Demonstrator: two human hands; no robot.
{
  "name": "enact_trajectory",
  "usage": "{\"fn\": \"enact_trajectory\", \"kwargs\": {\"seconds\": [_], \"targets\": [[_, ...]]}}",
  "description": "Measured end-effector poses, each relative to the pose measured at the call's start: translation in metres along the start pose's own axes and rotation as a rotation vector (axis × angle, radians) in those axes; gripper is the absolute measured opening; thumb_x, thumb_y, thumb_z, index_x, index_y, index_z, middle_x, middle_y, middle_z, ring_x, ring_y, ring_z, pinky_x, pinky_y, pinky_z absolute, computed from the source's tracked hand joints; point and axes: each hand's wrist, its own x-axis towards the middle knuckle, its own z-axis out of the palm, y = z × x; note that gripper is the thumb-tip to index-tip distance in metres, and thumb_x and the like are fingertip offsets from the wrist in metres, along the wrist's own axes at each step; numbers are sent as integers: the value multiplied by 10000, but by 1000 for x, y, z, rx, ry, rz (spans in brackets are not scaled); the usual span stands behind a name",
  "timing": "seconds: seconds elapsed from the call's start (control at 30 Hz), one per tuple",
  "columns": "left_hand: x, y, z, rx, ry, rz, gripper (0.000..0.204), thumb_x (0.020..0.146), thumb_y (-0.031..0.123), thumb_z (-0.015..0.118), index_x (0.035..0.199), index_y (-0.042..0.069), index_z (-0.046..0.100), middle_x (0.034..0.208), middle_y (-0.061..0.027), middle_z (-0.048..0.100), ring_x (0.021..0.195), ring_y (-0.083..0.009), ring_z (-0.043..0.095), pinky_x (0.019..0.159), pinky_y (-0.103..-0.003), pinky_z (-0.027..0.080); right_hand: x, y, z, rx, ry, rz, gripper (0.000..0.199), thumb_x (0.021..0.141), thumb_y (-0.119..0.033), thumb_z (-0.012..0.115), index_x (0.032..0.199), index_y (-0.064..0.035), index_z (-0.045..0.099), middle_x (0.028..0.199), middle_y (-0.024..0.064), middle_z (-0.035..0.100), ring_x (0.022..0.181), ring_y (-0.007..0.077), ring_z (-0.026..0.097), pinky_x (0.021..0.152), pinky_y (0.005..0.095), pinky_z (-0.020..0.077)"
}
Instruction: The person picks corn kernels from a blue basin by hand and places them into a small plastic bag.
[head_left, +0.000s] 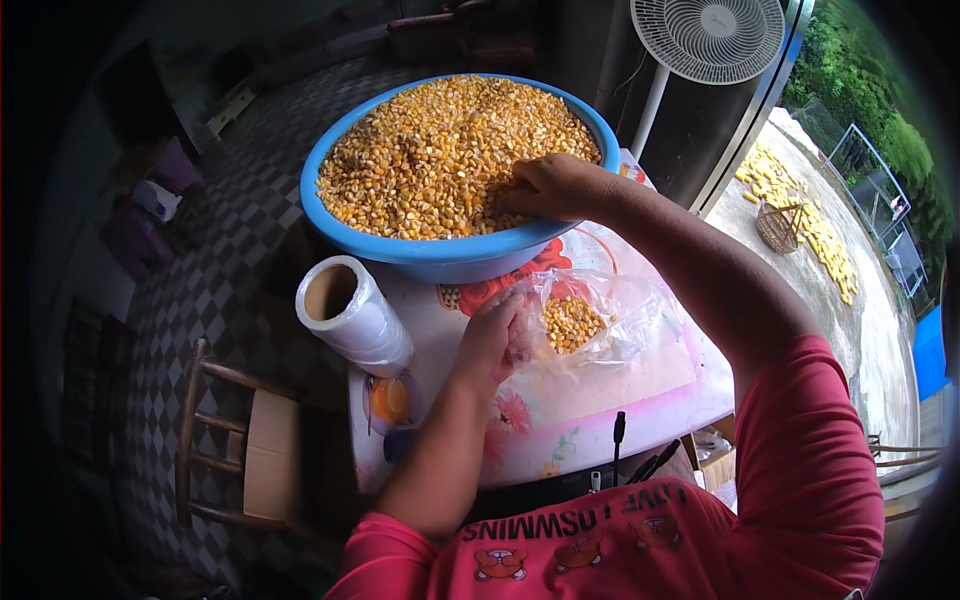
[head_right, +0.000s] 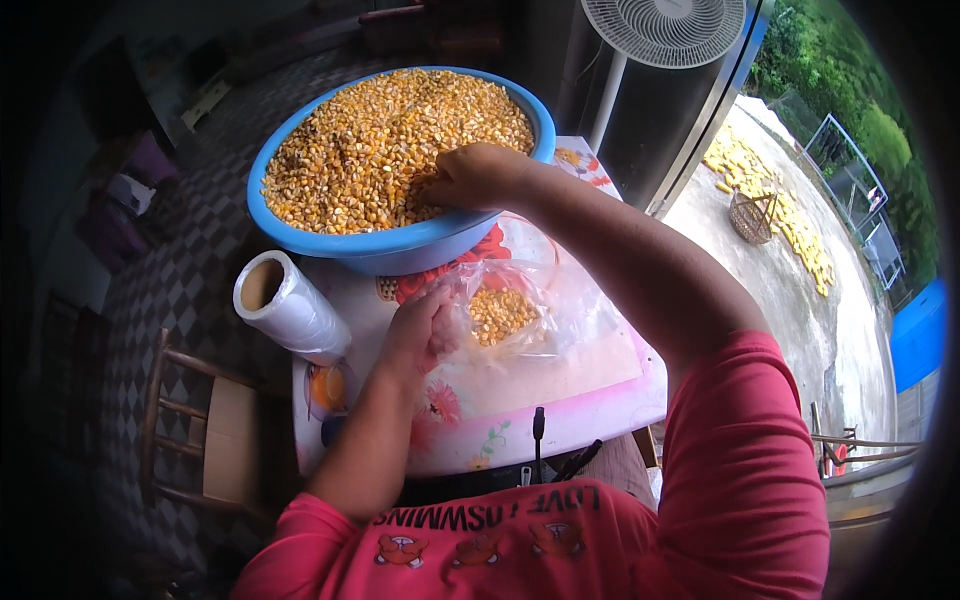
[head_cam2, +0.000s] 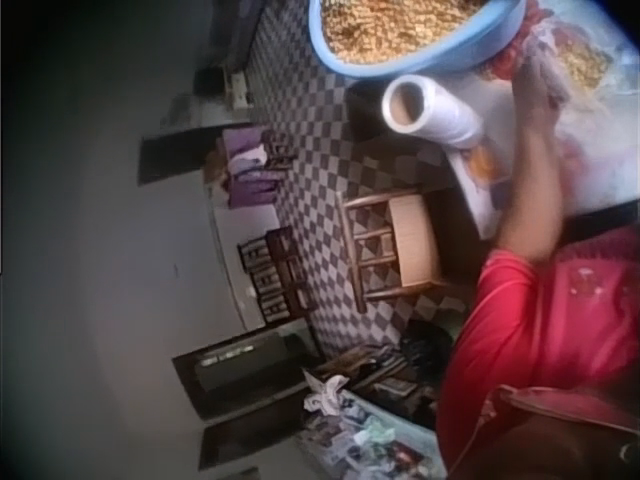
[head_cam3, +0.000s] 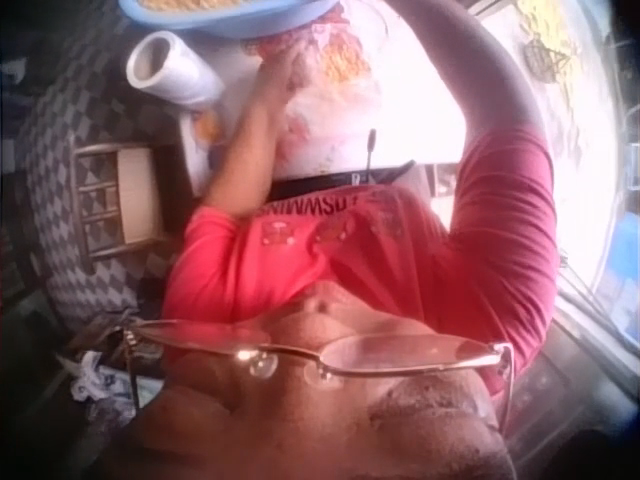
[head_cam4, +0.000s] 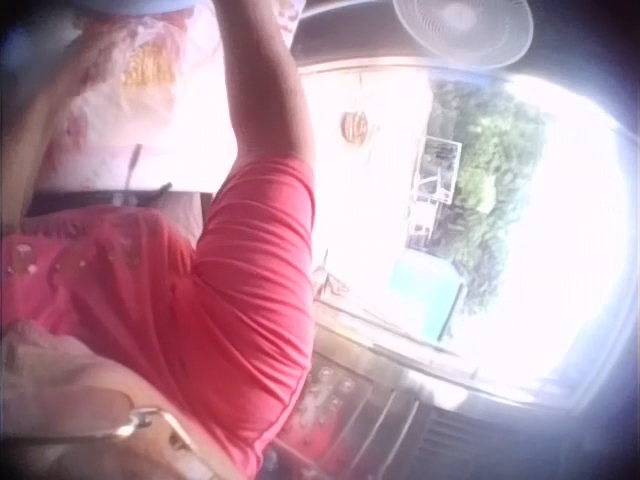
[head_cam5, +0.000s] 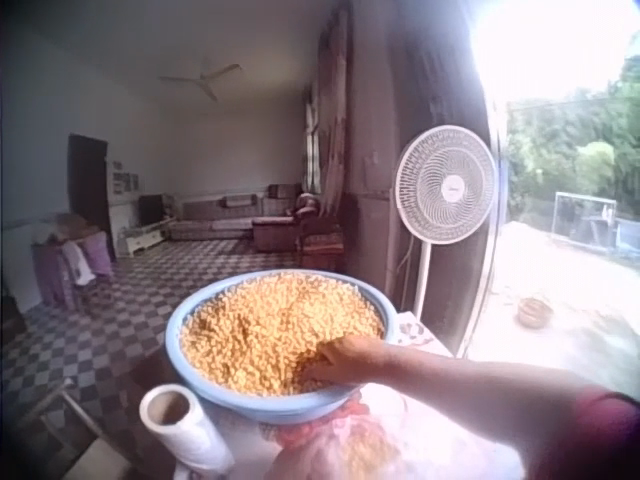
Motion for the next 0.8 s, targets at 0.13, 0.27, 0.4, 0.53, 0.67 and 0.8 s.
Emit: {"fn": "enact_trajectory", "kwargs": {"seconds": [0.13, 0.27, 0.4, 0.53, 0.67, 0.8], "targets": [[-5, 4, 6, -4, 71, -45, 319, 900, 207, 468, 1208, 124, 474, 528, 58, 288, 425, -67, 284, 419, -229, 291, 12, 2, 7, -19, 0, -56, 306, 871, -324, 535, 921, -31, 607, 798, 183, 632, 739, 299, 631, 688, 395, 494], [-6, 5, 11, 12, 130, -36, 265, 916, 224, 455, 1149, 103, 494, 506, 48, 292, 388, -72, 257, 389, -227, 258, 11, 6, 8, 3, 112, -93, 324, 886, -344, 508, 950, -46, 621, 817, 186, 633, 756, 333, 627, 703, 414, 500], [-4, 3, 7, 5, 94, -37, 318, 913, 229, 470, 1207, 107, 479, 509, 53, 287, 390, -70, 256, 389, -227, 260, 0, 3, 8, 101, 297, -48, 276, 889, -312, 531, 893, -45, 604, 783, 162, 634, 724, 326, 627, 648, 407, 499], [-7, 5, 10, 14, 81, -57, 390, 902, 248, 497, 1262, 104, 450, 512, 59, 281, 392, -68, 255, 389, -224, 273, -25, 10, 5, 254, 461, -220, 215, 881, -253, 568, 867, -40, 586, 743, 153, 621, 671, 303, 624, 594, 383, 494], [-9, 6, 12, 45, 92, -59, 417, 890, 261, 518, 1262, 89, 442, 515, 57, 285, 391, -66, 265, 377, -223, 282, -69, -11, 13, 458, 476, -211, 144, 894, -150, 562, 853, -13, 542, 682, 83, 559, 625, 156, 567, 571, 301, 457], [-5, -1, 7, 32, 32, -21, 415, 889, 251, 516, 1253, 68, 437, 514, 52, 279, 389, -62, 278, 364, -224, 285, -94, -16, 59, 556, 349, -253, 143, 884, -143, 569, 890, -4, 538, 718, 132, 572, 656, 228, 581, 609, 328, 468]]}}
